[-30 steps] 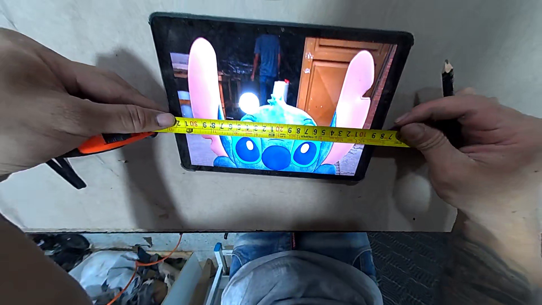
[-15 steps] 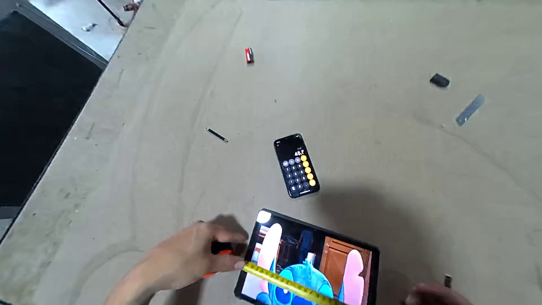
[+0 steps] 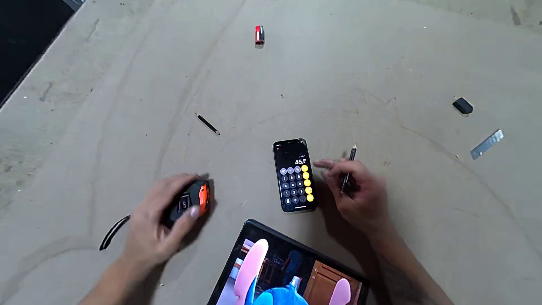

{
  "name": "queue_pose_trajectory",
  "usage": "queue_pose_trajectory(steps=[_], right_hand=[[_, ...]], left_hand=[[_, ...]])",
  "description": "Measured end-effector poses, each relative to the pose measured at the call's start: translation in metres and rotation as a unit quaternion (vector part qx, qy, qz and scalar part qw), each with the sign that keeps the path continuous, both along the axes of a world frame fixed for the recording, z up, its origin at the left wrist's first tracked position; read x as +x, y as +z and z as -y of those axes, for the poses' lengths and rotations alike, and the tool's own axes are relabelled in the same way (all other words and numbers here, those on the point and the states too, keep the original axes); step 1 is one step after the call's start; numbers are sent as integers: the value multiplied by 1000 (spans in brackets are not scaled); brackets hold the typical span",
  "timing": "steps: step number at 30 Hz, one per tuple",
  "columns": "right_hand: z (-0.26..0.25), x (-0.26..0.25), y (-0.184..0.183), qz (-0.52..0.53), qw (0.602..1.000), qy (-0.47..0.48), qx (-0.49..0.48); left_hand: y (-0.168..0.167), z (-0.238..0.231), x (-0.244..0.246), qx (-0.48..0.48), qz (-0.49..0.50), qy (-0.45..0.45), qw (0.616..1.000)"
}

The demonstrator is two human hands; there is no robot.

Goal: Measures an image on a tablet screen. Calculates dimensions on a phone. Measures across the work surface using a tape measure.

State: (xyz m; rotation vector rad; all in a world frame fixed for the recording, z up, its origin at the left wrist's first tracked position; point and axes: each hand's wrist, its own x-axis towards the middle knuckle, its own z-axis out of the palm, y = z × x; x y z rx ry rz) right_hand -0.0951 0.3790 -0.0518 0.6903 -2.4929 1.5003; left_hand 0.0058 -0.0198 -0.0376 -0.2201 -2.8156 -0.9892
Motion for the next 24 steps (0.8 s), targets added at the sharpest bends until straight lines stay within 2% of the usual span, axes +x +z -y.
queue_pose_trajectory(steps=[3,9,14,17,24], right_hand=[[8,-23,1,-33,998,25,40],[17,-36,-3,-44,996,39,71],[10,-39,3,37,992,-29,-114],[11,-42,5,65,985,-42,-152],[15,-23,-1,21,998,42,-51]], left_hand=[[-20,-2,7,-75,-58,-26,995],[-20,0,3,-105,-43,-18,993],[-20,-1,3,-112,-32,-18,993],[-21,-2,2,-114,-29,-16,993],[-22,0,2,-116,-24,-19,993]])
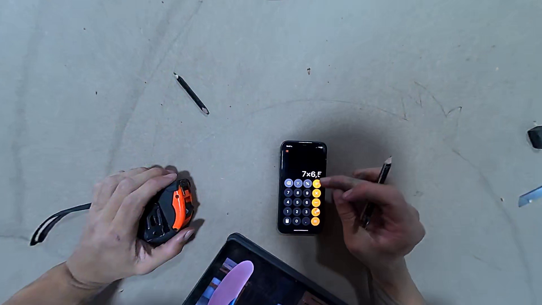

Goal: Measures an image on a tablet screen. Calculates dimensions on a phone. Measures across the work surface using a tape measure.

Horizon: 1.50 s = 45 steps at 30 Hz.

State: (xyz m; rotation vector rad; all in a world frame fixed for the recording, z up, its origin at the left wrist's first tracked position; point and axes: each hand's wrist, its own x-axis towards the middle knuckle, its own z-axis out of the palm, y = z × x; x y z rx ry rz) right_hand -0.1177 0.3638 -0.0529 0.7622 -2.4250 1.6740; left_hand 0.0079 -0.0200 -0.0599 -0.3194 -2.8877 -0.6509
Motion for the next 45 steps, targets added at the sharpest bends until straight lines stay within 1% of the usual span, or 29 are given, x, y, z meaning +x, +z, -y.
queue_pose_trajectory(steps=[4,6,10,11,12,15,17,19,21,25,27,36,38,42,44,45], right_hand=[[6,12,-2,-1,994,57,91],[11,17,-3,-28,984,90,148],[14,19,-5,-83,971,107,195],[14,19,-5,-83,972,106,191],[13,19,-5,-77,978,100,166],[8,19,-3,-28,999,27,31],[5,14,0,-2,999,-25,-30],[5,8,1,15,997,-53,-61],[5,7,1,19,998,-49,-45],[9,14,-3,-10,996,59,66],[11,14,-4,-25,991,88,100],[10,8,-2,16,997,70,6],[10,8,-2,12,997,78,21],[13,14,0,-57,986,103,117],[13,15,-1,-75,983,108,129],[12,16,-1,-70,986,98,114]], left_hand=[[-1,1,0,-2,-1,0,1000],[-1,1,0,-7,-2,0,1000],[-2,1,0,-8,-5,-1,1000],[-2,1,0,-8,-5,-1,1000],[-2,1,0,-9,-4,-1,1000],[-1,1,-1,-10,-5,-4,1000],[0,0,-2,-13,-8,-6,1000],[1,0,-2,-14,-9,-7,1000],[1,-1,-3,-14,-7,-7,1000],[0,0,-1,-10,-5,-4,1000],[0,0,-2,-11,-5,-4,1000],[1,-1,-2,-16,-2,-11,1000],[2,-1,-2,-18,0,-9,1000],[4,-2,-2,-11,3,-9,1000],[3,-2,-4,-11,0,-10,1000],[2,-2,-3,-12,-2,-10,1000]])
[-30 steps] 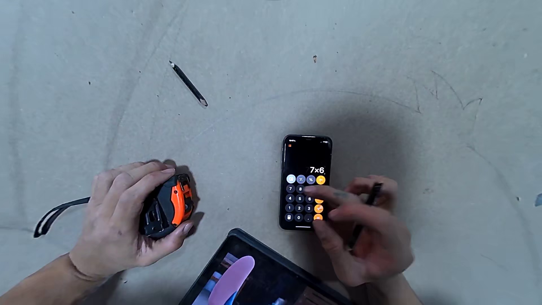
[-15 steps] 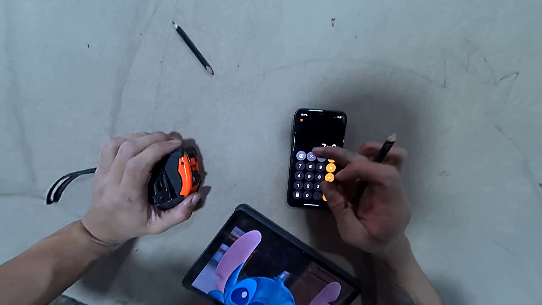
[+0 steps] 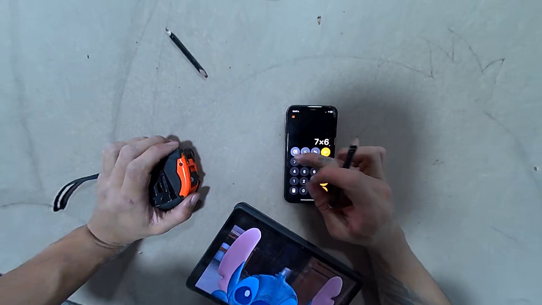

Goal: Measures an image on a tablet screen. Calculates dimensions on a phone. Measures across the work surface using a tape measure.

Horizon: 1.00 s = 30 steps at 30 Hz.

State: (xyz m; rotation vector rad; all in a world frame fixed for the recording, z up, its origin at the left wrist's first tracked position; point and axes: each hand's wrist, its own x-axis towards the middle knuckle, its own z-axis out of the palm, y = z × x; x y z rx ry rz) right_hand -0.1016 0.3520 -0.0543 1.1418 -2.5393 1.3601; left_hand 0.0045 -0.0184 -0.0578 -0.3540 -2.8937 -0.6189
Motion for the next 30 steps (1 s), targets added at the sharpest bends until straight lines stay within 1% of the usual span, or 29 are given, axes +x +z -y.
queue_pose_trajectory(steps=[3,5,7,9,12,15,17,19,21,24,26,28,30], right_hand=[[-3,-3,0,54,989,-92,-108],[-5,-9,1,93,967,-154,-183],[-8,-12,2,117,944,-208,-230],[-11,-12,0,123,928,-236,-262],[-14,-8,-3,130,918,-243,-284],[-14,-8,-3,145,926,-185,-294],[-11,-10,0,135,932,-145,-302],[-10,-8,4,121,942,-132,-285],[-10,-6,4,106,942,-149,-282],[-12,-6,-1,73,935,-161,-308],[-14,-8,-2,65,933,-185,-301],[-16,-5,-1,66,938,-229,-251],[-16,0,2,35,947,-281,-152]], left_hand=[[-1,1,1,-2,-3,2,1000],[0,1,1,-2,-1,2,1000],[-1,1,2,-1,2,4,1000],[0,1,1,-2,2,4,1000],[0,1,2,-6,1,4,1000],[0,0,2,-2,1,1,1000],[1,-1,2,-4,1,2,1000],[0,0,2,-3,0,3,1000],[0,1,2,-3,-2,2,1000],[-1,1,2,-4,-8,-1,1000],[0,0,1,-6,-11,-2,1000],[0,0,0,-4,-10,-3,1000],[0,0,0,-3,-9,-2,1000]])
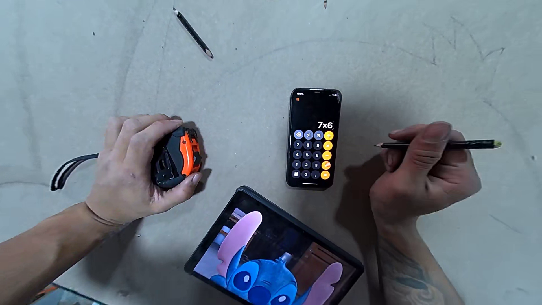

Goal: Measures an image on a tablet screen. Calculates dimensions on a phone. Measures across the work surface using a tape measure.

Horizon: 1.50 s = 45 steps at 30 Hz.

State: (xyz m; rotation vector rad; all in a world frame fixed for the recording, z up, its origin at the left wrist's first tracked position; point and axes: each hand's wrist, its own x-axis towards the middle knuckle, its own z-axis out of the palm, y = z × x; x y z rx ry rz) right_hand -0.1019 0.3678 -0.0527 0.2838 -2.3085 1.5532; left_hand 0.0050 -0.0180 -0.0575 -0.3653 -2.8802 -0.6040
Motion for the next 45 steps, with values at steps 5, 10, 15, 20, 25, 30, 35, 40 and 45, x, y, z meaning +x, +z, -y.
queue_pose_trajectory(steps=[5,10,15,20,25,30,35,40,45], right_hand=[[2,-2,0,4,966,-8,259],[-3,5,4,14,957,13,289],[-2,3,5,16,953,22,303],[1,-2,3,-52,984,70,158],[6,4,-1,-73,974,212,19],[9,8,0,-71,972,219,52],[12,5,2,-48,977,196,66],[18,2,4,-12,938,302,172],[15,4,1,-28,947,284,151]], left_hand=[[-1,1,0,1,-4,1,1000],[-2,1,1,1,-2,3,1000],[-2,0,0,0,-8,-2,1000],[-2,0,-1,5,-15,-5,1000],[-3,1,0,3,-20,-6,1000],[-3,0,-1,10,-22,-6,1000],[-2,0,-2,13,-21,-9,1000],[-2,0,-1,13,-18,-6,1000],[-3,2,-2,19,-20,-15,1000]])
